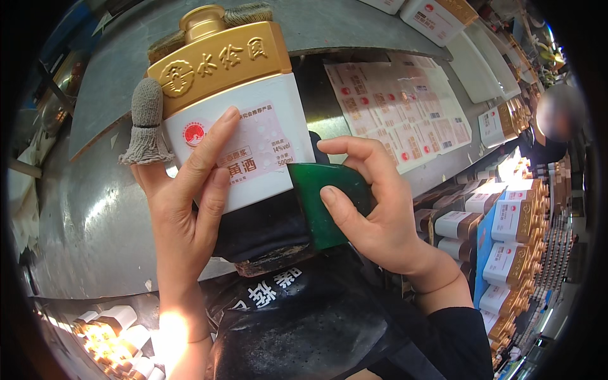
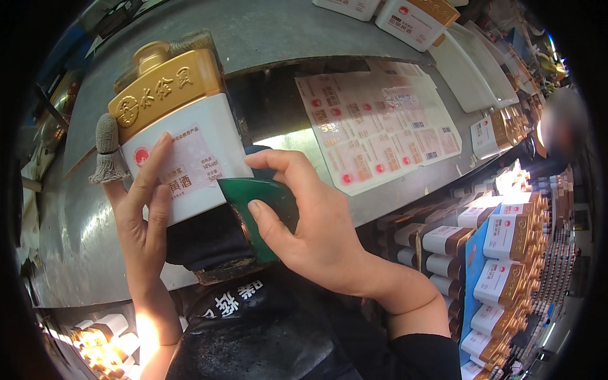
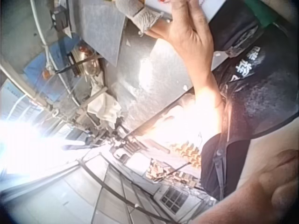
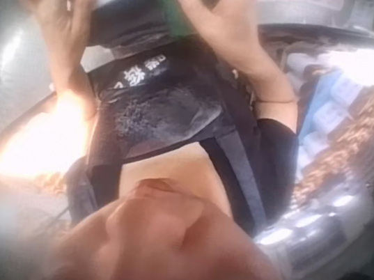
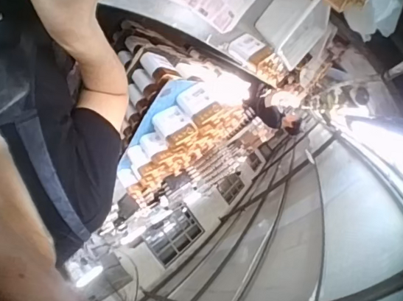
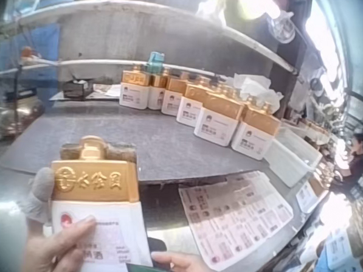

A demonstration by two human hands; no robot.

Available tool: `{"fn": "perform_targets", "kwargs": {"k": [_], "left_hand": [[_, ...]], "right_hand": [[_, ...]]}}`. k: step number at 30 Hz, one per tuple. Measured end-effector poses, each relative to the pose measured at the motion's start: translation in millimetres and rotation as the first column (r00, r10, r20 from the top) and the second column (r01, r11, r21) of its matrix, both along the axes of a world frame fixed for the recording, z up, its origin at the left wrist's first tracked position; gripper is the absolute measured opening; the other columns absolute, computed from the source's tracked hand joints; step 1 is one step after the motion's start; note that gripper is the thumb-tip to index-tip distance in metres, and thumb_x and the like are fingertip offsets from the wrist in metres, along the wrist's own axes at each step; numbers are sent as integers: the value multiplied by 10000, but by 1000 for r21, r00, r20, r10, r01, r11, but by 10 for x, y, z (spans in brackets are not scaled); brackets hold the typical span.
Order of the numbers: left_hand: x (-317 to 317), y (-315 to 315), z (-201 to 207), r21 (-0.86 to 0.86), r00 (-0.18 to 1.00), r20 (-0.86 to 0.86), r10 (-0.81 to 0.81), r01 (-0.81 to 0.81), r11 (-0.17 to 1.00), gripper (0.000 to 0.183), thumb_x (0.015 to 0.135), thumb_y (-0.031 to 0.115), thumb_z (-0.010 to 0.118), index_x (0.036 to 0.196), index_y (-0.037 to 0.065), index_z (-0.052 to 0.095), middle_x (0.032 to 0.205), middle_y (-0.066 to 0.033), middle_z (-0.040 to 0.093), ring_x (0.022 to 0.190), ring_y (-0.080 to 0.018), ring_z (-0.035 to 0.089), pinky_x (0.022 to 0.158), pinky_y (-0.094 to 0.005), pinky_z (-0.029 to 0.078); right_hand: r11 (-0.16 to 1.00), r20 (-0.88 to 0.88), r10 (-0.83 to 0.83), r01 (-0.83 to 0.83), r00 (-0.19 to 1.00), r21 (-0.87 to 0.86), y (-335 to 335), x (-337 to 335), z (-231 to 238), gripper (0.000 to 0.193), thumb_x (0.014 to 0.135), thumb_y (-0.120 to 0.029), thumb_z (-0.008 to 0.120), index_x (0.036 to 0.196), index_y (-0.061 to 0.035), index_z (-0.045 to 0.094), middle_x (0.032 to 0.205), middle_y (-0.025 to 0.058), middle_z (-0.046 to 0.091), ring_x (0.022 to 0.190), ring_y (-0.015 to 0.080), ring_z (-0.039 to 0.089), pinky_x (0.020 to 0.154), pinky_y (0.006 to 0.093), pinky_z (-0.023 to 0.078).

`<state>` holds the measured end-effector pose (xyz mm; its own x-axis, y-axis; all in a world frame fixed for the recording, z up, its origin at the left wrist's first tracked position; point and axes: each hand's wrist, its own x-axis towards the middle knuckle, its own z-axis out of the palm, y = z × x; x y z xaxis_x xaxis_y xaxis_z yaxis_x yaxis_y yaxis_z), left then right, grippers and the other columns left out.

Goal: The person applies paper labels to the bodies of gold and white bottles. They pick up a bottle, align a label from a sheet, smooth it onto the surface using a green plastic scraper, and then place the bottle on a metal tray. The process is repeated for multiple bottles.

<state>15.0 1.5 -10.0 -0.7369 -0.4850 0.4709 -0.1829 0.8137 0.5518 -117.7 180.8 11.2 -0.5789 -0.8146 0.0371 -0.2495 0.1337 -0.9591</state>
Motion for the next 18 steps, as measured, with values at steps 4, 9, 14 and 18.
{"fn": "perform_targets", "kwargs": {"k": [4,9,14,18], "left_hand": [[-10,-1,-16,22,1000,-20,-13,13,1000,417,876,86,597,1275,202,636,1550,-203,225,1397,-328,238,1126,-371,173],[19,2,-4,56,1000,13,-22,21,998,432,863,64,600,1273,197,638,1547,-212,224,1388,-328,246,1124,-362,182],[35,9,-13,80,999,24,-28,26,996,435,858,57,607,1269,196,641,1550,-210,212,1390,-326,242,1124,-359,189],[34,20,6,73,999,36,-24,21,997,432,858,61,609,1268,194,642,1551,-209,210,1392,-324,236,1126,-361,189]], "right_hand": [[1000,-38,5,-5,999,8,9,-3,-4,403,885,-24,584,1267,3,461,1054,67,587,918,86,573,810,224,448],[1000,-126,-8,6,992,-18,5,-13,-29,379,869,-27,599,1230,-28,482,845,92,658,770,161,658,697,284,507],[1000,-107,-4,2,994,-11,19,-12,-38,392,864,-33,607,1238,-37,487,836,86,645,762,166,650,692,289,504],[1000,-103,-12,13,995,9,19,-11,-36,405,857,-46,622,1242,-46,493,842,92,628,751,175,638,691,295,501]]}}
